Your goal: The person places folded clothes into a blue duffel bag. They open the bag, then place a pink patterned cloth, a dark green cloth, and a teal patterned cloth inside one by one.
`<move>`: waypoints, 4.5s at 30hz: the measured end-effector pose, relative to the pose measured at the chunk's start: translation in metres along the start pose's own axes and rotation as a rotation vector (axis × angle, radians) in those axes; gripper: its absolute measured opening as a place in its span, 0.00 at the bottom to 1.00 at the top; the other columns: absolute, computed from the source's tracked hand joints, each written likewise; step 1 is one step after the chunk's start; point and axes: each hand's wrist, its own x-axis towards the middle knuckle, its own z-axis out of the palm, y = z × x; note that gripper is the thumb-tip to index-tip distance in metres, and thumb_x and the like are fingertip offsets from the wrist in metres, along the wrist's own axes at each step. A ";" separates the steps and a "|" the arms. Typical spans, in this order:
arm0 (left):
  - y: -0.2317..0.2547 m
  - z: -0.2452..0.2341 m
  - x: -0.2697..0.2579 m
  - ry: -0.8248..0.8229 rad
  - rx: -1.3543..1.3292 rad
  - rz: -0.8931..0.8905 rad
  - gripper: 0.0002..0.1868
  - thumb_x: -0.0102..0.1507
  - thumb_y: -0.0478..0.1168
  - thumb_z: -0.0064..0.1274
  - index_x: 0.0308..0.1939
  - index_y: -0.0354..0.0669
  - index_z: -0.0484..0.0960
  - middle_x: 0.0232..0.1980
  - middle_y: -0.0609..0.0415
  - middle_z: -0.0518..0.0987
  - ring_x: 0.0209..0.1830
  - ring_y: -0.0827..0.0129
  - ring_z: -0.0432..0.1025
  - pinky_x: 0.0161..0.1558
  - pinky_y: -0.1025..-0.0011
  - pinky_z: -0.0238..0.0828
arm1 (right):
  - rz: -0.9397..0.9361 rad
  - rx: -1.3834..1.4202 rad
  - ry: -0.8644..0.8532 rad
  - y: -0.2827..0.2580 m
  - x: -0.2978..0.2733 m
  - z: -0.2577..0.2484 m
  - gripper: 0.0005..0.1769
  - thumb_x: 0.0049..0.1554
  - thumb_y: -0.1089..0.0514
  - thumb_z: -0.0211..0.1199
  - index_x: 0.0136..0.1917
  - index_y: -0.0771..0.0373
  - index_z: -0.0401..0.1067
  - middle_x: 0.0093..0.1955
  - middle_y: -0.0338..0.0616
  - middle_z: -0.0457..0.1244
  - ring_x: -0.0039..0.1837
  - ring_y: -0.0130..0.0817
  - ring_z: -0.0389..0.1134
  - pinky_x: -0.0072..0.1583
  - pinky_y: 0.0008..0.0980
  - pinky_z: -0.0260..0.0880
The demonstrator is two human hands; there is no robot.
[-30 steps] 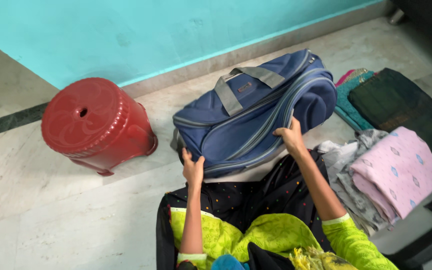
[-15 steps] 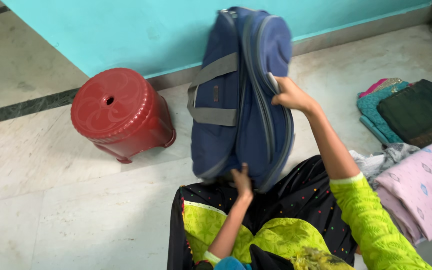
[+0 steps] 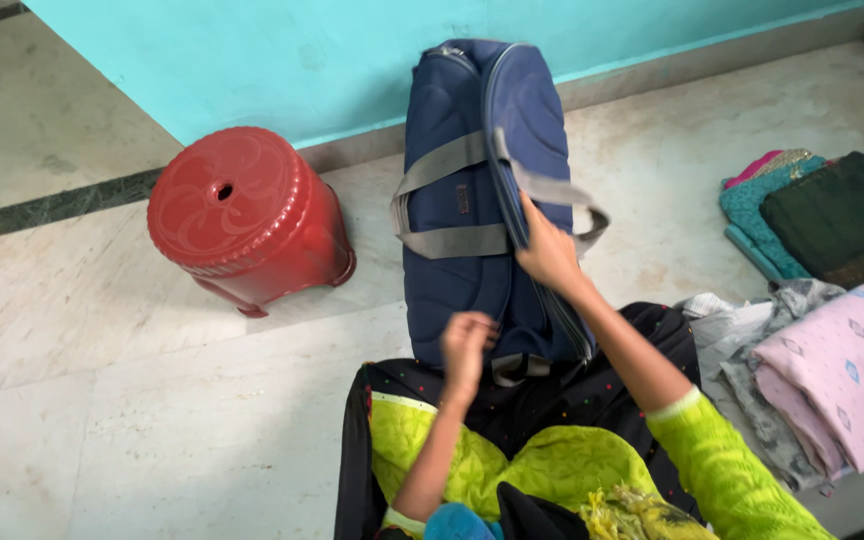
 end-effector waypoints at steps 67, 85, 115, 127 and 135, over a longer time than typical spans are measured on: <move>0.034 0.014 0.106 0.433 1.107 0.646 0.08 0.60 0.42 0.64 0.43 0.56 0.86 0.48 0.64 0.77 0.56 0.63 0.68 0.58 0.53 0.52 | -0.261 -0.113 0.671 0.182 -0.018 -0.007 0.14 0.47 0.61 0.79 0.44 0.62 0.77 0.46 0.43 0.67 0.53 0.45 0.67 0.56 0.43 0.62; 0.087 0.084 0.045 0.201 0.960 0.777 0.13 0.68 0.35 0.53 0.55 0.52 0.83 0.55 0.62 0.80 0.56 0.66 0.70 0.63 0.56 0.52 | 0.043 -0.060 0.753 0.201 -0.005 -0.055 0.24 0.46 0.68 0.77 0.57 0.65 0.77 0.69 0.55 0.61 0.70 0.57 0.59 0.67 0.48 0.60; 0.000 -0.064 0.067 0.369 0.640 0.280 0.29 0.60 0.52 0.64 0.58 0.39 0.76 0.56 0.47 0.78 0.54 0.51 0.67 0.51 0.59 0.67 | -0.331 0.063 0.527 0.003 -0.051 -0.023 0.05 0.56 0.66 0.67 0.48 0.62 0.78 0.52 0.42 0.70 0.64 0.42 0.70 0.78 0.56 0.51; -0.026 -0.075 0.088 0.458 0.693 0.281 0.26 0.54 0.52 0.69 0.50 0.43 0.84 0.53 0.49 0.76 0.48 0.54 0.71 0.51 0.60 0.70 | -0.715 -0.003 -0.218 -0.099 0.008 0.074 0.07 0.54 0.55 0.69 0.45 0.57 0.81 0.51 0.40 0.70 0.58 0.40 0.69 0.60 0.40 0.65; -0.041 -0.073 0.084 0.540 0.684 0.249 0.22 0.51 0.46 0.71 0.45 0.44 0.83 0.49 0.52 0.77 0.48 0.56 0.71 0.50 0.59 0.71 | -0.797 -0.504 -0.214 -0.097 0.018 0.148 0.08 0.43 0.51 0.70 0.36 0.55 0.83 0.61 0.49 0.67 0.64 0.43 0.65 0.59 0.43 0.63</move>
